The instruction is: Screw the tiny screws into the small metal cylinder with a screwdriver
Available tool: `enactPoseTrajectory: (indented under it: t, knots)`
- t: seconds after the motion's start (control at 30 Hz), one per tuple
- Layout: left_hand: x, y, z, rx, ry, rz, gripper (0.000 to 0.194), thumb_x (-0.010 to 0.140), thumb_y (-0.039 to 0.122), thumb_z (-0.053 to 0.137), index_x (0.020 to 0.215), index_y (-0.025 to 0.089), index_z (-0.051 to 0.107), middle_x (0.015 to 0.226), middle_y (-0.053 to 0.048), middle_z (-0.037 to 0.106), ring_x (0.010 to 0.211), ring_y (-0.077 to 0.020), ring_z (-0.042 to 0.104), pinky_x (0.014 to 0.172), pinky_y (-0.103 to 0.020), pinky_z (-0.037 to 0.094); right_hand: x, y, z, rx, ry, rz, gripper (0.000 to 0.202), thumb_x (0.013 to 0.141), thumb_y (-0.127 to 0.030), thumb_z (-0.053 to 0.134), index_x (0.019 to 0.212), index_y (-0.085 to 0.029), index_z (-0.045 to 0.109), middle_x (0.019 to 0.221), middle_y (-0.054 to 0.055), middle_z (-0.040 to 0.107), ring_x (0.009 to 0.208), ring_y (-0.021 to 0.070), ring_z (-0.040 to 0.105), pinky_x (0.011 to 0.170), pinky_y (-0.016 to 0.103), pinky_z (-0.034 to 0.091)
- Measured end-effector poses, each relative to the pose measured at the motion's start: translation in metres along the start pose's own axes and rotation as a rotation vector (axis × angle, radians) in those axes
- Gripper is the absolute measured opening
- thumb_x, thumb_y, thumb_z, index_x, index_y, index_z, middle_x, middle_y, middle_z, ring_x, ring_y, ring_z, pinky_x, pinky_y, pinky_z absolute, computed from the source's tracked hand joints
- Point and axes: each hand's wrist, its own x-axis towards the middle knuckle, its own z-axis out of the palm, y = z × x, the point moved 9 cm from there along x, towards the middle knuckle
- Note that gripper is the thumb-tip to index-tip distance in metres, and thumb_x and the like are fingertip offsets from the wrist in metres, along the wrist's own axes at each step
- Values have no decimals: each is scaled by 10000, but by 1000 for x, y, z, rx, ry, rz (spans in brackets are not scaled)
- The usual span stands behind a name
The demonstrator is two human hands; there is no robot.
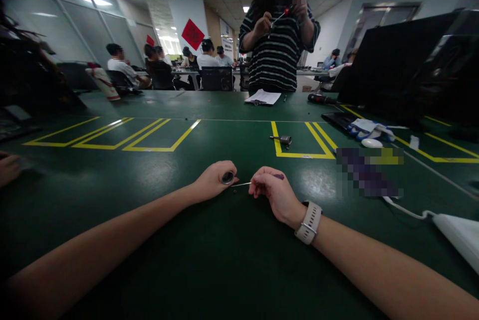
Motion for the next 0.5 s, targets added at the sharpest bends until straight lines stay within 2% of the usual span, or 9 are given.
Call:
enactPoseTrajectory:
  t: [0.5]
  knots:
    - [-1,-6,-1,-48,14,-57,113,782,218,599,745,164,507,749,16,519,682,-127,490,609,-253,372,-3,-2,5,-35,-21,-28,112,734,-232,588,639,-176,570,588,1,607,562,126,514,572,278,384]
